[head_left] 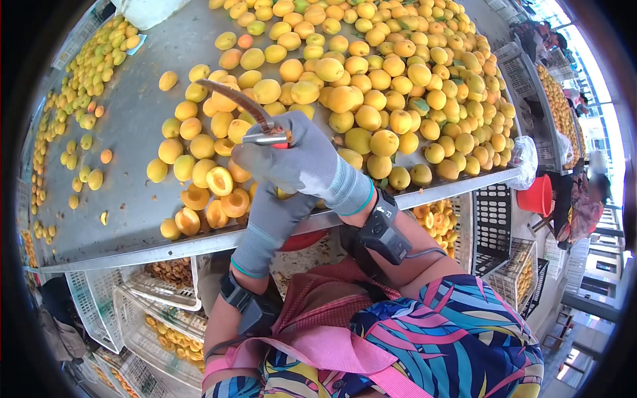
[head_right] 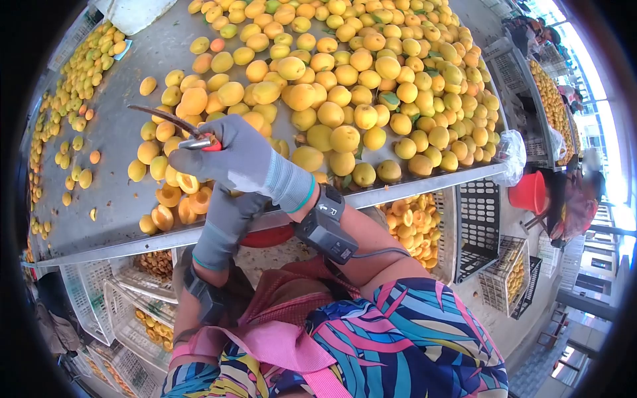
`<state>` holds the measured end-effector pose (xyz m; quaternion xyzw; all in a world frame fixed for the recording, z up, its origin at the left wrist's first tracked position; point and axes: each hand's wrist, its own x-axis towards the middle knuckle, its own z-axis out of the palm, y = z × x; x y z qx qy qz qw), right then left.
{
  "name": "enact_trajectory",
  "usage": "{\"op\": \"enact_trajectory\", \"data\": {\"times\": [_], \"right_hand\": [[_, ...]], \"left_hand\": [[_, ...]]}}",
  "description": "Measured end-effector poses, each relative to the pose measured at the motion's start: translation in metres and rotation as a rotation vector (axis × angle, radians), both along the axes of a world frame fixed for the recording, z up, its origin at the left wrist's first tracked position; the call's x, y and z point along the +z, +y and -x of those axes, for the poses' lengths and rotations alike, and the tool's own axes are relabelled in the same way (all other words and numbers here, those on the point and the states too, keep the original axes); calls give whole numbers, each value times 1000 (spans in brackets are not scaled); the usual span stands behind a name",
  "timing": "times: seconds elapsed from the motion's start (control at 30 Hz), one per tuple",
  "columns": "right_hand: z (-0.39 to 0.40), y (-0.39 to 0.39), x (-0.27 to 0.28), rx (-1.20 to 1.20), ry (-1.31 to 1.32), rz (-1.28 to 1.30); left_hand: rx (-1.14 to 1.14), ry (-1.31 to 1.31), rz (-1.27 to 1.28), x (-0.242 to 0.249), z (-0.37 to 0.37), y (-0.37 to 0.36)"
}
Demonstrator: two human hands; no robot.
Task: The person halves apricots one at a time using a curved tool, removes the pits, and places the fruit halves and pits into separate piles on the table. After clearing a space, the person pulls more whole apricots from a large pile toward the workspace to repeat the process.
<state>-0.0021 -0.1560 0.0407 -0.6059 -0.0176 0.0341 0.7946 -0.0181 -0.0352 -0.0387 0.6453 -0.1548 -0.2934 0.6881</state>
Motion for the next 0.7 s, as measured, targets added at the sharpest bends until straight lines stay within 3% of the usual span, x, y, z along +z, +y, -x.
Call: {"op": "enact_trajectory", "data": {"times": [0.07, 0.2, 0.27, 0.4, 0.47, 0.5, 0.57, 0.6, 0.67, 0.7], "right_hand": [[2, -4, -6, 56, -21, -30], [8, -13, -12, 55, 50, -282], [10, -14, -9, 75, 43, -334], [15, -9, -2, 21, -29, -305], [17, -9, -5, -3, -64, -356], [15, -10, -7, -2, -89, -412], [13, -14, -12, -5, -127, -469], [10, -15, -10, -56, -173, -468], [12, -17, -2, -195, -119, -407], [13, -14, 3, -197, -130, -407]], "left_hand": [[-87, 201, 12, 9, -4, 2], [-126, 256, 17, 17, -5, 4], [-170, -6, -3, 13, -5, 6], [-285, -113, -153, 14, -8, 13], [-282, 123, -52, 22, -9, 16], [-285, 120, -54, 25, -11, 16], [-247, 477, 31, 31, -15, 14], [-250, 465, 30, 33, -15, 12], [-133, 830, 504, 31, -12, 8], [-140, 821, 503, 29, -13, 7]]}}
